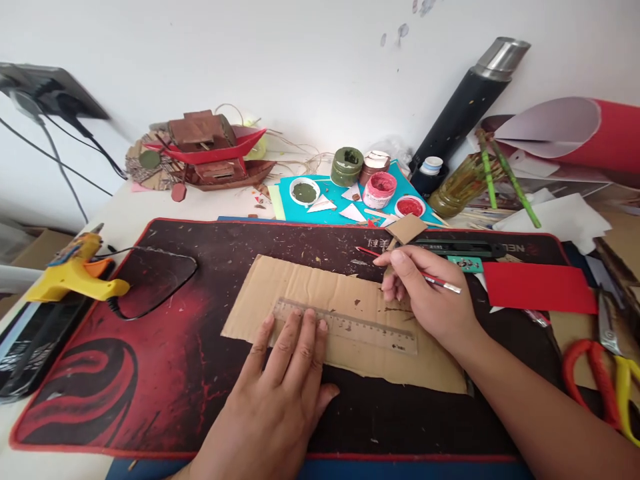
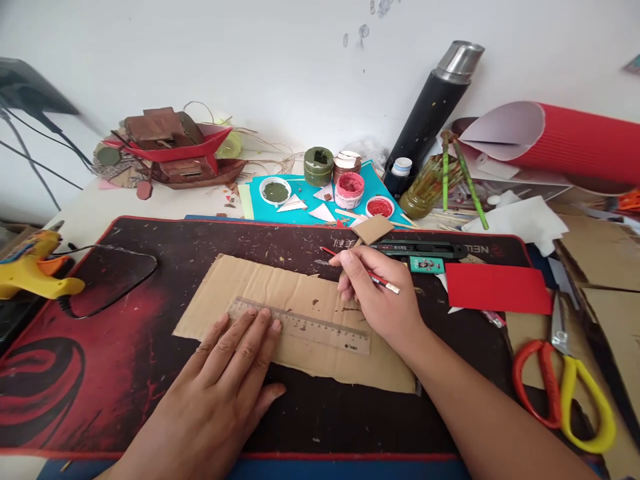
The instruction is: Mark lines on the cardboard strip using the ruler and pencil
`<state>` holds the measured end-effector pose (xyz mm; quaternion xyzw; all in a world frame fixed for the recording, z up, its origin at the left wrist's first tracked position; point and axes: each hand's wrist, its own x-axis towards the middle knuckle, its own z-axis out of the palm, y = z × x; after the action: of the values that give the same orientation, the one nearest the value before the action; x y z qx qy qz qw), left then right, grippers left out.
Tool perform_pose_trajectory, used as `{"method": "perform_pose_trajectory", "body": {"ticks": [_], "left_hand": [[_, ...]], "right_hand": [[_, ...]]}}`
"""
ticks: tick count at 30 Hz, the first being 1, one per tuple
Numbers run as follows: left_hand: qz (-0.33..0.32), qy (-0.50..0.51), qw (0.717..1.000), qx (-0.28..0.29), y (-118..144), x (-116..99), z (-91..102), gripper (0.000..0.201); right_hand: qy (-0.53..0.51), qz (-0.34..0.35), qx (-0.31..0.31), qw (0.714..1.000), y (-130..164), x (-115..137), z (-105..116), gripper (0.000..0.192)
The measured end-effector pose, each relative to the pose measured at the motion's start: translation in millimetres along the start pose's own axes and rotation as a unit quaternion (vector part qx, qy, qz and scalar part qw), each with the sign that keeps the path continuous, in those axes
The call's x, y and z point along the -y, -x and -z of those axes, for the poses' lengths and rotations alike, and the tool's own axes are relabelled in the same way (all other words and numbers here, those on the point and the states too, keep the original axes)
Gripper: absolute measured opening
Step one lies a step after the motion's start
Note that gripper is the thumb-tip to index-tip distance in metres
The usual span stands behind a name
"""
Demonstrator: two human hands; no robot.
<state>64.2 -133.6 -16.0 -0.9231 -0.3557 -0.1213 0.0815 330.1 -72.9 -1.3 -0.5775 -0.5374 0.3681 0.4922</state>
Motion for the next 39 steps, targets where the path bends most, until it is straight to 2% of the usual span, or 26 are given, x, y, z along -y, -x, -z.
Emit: {"method": "perform_pose_trajectory", "body": {"ticks": [7, 14, 24, 31, 39], "left_hand": [[-0.022, -0.018, 1.000, 0.000, 0.2, 1.1, 0.0, 0.058], [-0.001, 0.011, 1.000, 0.008, 2.1, 0.0, -2.0, 0.060], [-0.013, -0.009, 1.000, -0.002, -0.7, -0.1, -0.4, 0.058], [-0.008, -0.014, 1.000, 0.001, 0.4, -0.2, -0.8, 0.056], [-0.011, -0.018, 1.000, -0.008, -0.3, -0.6, -0.5, 0.054]], "right_hand": [[-0.003, -0.003, 0.000, 1.000, 1.2, 0.0, 0.2, 0.048], [-0.015, 0.002, 0.004, 1.000, 1.9, -2.1, 0.0, 0.046], [-0.051, -0.023, -0.025, 0.998, 6.0, 10.1, -1.1, 0.056], [-0.106, -0.058, 0.018, 0.993, 13.1, 12.2, -5.4, 0.064], [-0.117, -0.083, 0.042, 0.989, 12.5, 7.3, -7.1, 0.072]]}}
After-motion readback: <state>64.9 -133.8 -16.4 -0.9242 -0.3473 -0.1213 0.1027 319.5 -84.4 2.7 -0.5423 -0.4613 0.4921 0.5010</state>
